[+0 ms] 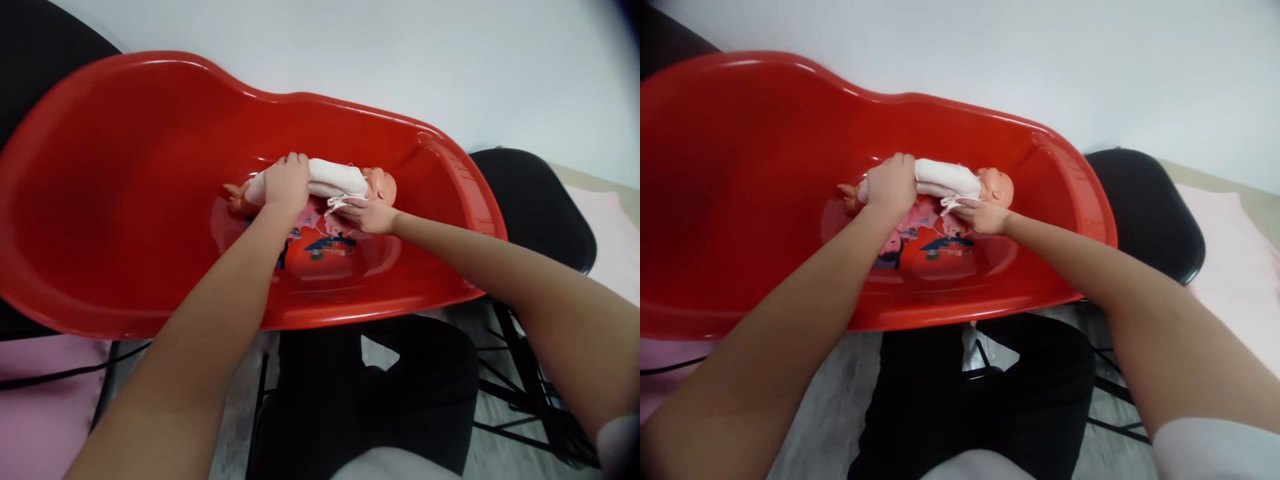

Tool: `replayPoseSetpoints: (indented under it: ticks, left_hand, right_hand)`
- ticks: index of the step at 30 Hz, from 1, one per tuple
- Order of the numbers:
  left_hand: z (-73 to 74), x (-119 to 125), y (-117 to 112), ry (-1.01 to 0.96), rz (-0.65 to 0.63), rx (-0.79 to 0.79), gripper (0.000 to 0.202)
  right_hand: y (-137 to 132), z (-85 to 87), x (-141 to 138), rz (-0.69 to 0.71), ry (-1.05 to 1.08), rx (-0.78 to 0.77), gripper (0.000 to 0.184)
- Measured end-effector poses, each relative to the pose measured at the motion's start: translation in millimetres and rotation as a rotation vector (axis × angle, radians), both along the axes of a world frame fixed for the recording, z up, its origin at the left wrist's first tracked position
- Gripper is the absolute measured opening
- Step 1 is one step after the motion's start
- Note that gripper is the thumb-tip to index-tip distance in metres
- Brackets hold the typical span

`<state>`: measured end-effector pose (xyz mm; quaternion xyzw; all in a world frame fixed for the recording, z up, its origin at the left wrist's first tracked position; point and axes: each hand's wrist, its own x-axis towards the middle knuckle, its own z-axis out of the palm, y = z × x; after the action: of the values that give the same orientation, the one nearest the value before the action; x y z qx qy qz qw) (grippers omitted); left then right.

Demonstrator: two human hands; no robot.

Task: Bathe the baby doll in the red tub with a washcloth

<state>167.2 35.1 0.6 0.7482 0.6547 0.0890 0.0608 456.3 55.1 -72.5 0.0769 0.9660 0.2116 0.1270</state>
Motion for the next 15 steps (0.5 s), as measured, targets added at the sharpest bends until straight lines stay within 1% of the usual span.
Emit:
replayPoseSetpoints:
  ticks: [3,5,7,10,12,13,15]
  left_hand:
    - [0.1,-0.8,-0.7,0.000,0.008,-0.010,0.044]
    - [-0.6,-1.5,-0.6,-0.008,0.004,-0.008,0.044]
    - [-1.5,-2.1,-0.2,-0.016,-0.003,-0.002,0.044]
    - [-2.3,-2.4,0.6,-0.031,-0.010,0.004,0.043]
    - [-2.3,-2.2,1.0,-0.045,-0.010,-0.003,0.043]
    - [-2.3,-2.0,1.0,-0.047,-0.006,-0.009,0.043]
    - [-2.5,-1.5,0.9,-0.041,-0.002,-0.013,0.044]
  right_hand:
    - [-12.4,12.4,36.5,-0.030,0.065,-0.052,0.059]
    - [-19.1,24.9,52.2,-0.056,0.103,-0.088,0.062]
    - [-23.9,40.6,61.3,-0.105,0.153,-0.133,0.064]
    - [-27.8,60.1,67.6,-0.236,0.266,-0.163,0.060]
    - [-28.9,60.8,70.3,-0.303,0.315,-0.146,0.055]
    - [-29.0,56.1,71.8,-0.318,0.311,-0.138,0.053]
    - [-28.9,38.7,74.6,-0.300,0.252,-0.137,0.051]
